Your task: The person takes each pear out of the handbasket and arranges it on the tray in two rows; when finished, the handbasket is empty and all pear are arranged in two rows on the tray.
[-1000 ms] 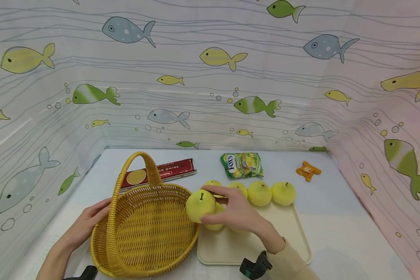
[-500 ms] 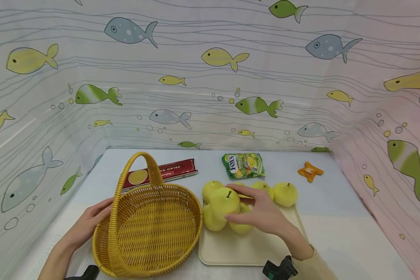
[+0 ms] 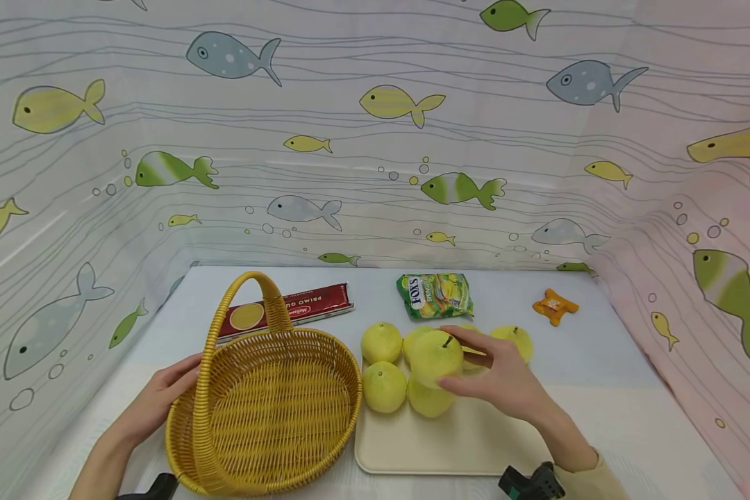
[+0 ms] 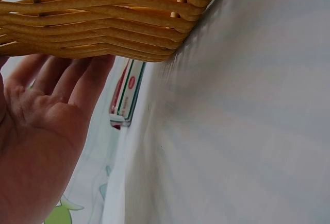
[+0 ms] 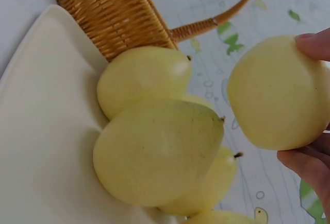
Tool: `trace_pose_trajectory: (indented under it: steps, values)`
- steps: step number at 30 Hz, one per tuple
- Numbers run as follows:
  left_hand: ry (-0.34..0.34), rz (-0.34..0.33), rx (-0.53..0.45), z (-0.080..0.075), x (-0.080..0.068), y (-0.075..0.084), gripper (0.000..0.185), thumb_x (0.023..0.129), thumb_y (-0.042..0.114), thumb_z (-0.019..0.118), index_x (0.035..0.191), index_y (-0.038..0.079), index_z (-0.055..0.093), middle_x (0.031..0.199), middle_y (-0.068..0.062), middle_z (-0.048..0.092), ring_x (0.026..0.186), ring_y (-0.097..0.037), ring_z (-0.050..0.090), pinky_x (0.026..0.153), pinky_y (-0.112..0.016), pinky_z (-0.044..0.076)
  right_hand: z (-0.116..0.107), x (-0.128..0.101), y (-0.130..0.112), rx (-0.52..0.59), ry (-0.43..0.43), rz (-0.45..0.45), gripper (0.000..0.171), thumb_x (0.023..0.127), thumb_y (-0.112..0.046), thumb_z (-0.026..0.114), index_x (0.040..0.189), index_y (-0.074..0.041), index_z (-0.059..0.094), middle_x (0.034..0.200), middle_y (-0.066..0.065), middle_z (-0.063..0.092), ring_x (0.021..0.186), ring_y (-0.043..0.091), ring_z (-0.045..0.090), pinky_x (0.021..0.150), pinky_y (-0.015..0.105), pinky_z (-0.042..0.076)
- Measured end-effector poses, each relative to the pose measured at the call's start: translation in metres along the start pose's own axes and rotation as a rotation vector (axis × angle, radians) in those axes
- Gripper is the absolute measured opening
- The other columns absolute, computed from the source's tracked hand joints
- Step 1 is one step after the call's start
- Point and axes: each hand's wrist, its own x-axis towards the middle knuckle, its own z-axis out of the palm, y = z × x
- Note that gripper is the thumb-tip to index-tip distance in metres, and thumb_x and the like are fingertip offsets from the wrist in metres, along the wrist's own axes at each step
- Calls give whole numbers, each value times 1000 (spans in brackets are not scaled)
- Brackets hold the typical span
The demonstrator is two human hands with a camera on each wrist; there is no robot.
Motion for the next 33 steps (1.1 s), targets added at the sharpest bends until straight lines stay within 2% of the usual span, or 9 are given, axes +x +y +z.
trace_pose_trajectory:
  steps: [6, 14, 21, 28, 33]
  values:
    - [-1, 5, 2, -1, 0, 0, 46, 109, 27, 44, 151, 9, 44, 148, -2, 52, 124, 15, 45, 96, -8, 40, -11, -8, 7, -31, 65, -17, 64, 79, -12, 86, 137, -17, 62, 131, -6, 65, 114, -2, 59, 92, 14, 50]
    - [-1, 4, -10, -1, 0, -1, 47, 109, 27, 44, 151, 8, 44, 147, 3, 52, 124, 14, 46, 96, -9, 41, -19, -15, 19, 9, 85, 0, 62, 79, -6, 85, 136, -11, 62, 129, -11, 64, 112, 0, 62, 91, 16, 52]
    - [-6, -2, -20, 0, 0, -2, 47, 109, 26, 43, 152, 8, 43, 146, 5, 52, 124, 14, 47, 96, -10, 43, -22, -18, 25, -4, 100, 52, 62, 80, -9, 85, 137, -8, 61, 128, -17, 62, 111, -4, 61, 91, 15, 51]
    - [-1, 4, -8, 0, 0, -1, 48, 109, 27, 43, 152, 7, 42, 150, -4, 50, 124, 14, 46, 96, -9, 41, -29, -19, 33, -35, 89, 29, 63, 79, -8, 85, 137, -7, 60, 127, -21, 61, 112, -6, 60, 90, 14, 51]
    - [6, -5, 2, 1, 0, -1, 47, 109, 27, 43, 152, 9, 43, 149, -1, 50, 123, 15, 46, 96, -9, 42, -36, -18, 44, 9, 40, -9, 63, 77, -1, 84, 135, -3, 61, 127, -18, 63, 111, -2, 62, 90, 16, 52]
